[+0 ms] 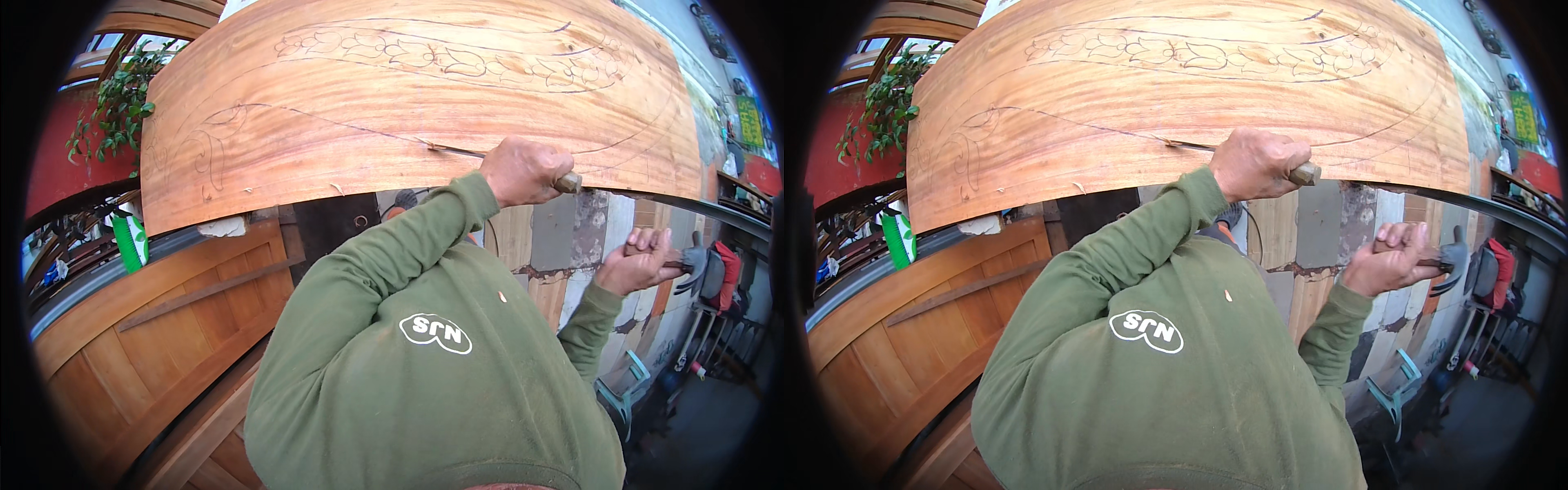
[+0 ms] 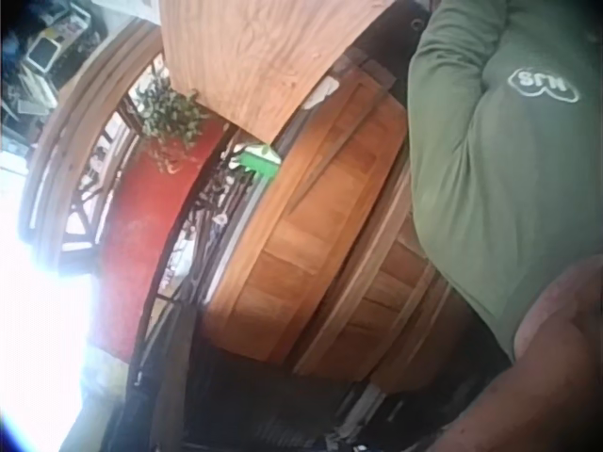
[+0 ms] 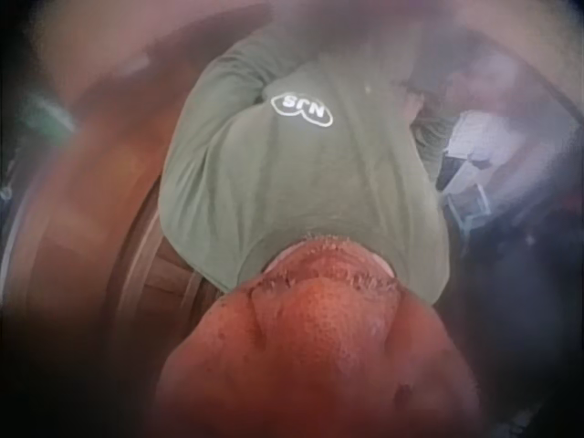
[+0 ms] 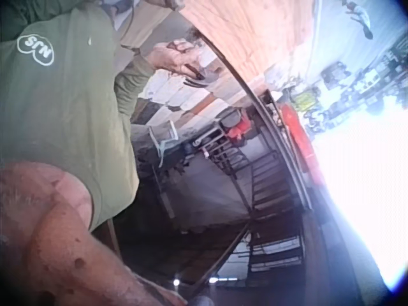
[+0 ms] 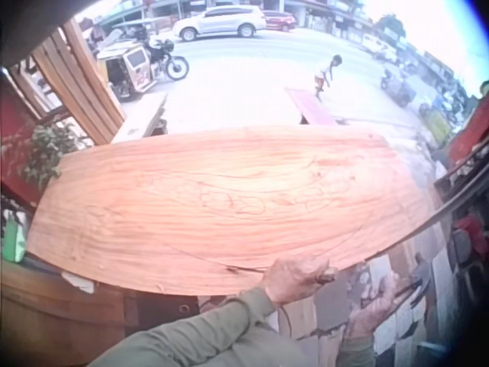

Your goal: The person carves a floral design into a large wooden board using a chisel and hammer. They repeatedly position the chisel along the drawn lines and strike it with the hammer to remove wood shavings.

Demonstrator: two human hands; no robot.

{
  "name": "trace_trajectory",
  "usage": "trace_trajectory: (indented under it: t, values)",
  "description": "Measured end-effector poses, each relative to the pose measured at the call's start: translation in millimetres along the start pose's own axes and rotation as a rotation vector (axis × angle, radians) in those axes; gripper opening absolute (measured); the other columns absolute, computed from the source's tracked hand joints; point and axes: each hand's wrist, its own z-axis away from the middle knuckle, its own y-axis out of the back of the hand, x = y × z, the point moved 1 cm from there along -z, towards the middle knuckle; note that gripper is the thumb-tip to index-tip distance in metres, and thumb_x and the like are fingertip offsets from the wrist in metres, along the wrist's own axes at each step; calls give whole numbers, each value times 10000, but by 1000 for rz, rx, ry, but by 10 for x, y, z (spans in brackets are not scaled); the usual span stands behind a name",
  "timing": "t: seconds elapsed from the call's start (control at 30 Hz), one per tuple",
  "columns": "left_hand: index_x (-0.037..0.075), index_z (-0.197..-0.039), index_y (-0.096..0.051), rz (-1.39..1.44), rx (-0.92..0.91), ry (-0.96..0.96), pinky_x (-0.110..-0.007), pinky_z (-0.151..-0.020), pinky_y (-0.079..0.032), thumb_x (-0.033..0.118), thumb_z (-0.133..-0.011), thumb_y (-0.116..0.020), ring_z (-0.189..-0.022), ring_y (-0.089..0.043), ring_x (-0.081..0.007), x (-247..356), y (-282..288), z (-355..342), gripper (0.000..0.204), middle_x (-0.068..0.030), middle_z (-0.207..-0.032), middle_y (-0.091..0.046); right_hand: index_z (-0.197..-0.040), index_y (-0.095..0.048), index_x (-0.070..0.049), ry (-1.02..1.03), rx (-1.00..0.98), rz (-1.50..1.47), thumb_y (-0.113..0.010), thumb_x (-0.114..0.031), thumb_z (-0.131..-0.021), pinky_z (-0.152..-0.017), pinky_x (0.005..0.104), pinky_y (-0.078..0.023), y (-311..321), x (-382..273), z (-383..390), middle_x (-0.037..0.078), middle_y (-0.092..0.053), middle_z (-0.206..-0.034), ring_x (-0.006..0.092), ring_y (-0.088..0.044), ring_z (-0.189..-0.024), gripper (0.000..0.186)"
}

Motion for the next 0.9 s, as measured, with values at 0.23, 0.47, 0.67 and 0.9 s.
trace_trajectory:
  t: [0.23,0.47,0.67,0.9]
  values:
    - [139,-879,-595,1,-51,-39,-465,-578,-549,333,-846,-782,-719,-712,-308,-18,47,59,272,-78,-747,-658,-1649,-375,-182,46,-540,676,-690,-60,-1044,-587,218,-409,620,710,300,-12,-589,-873,44,-497,-679,693]
    - [141,-850,-586,21,-21,-24,-453,-563,-533,322,-861,-767,-708,-705,-290,-35,83,49,256,-64,-737,-648,-1627,-406,-168,106,-159,83,-689,-40,-1039,-554,224,-423,263,315,113,-30,-588,-883,43,-511,-691,665]
    - [130,-842,-597,14,-22,-14,-467,-582,-556,323,-806,-792,-713,-714,-312,-92,130,111,276,-80,-738,-664,-1652,-361,-172,6,-477,535,-662,-25,-1045,-541,214,-415,148,217,115,-21,-595,-916,51,-461,-619,694]
    - [148,-855,-591,42,-33,-23,-451,-567,-531,317,-831,-786,-702,-702,-284,-94,104,84,259,-64,-717,-632,-1486,-496,-119,139,-377,339,-698,-59,-1029,-550,252,-444,179,812,618,6,-588,-814,88,-495,-613,503]
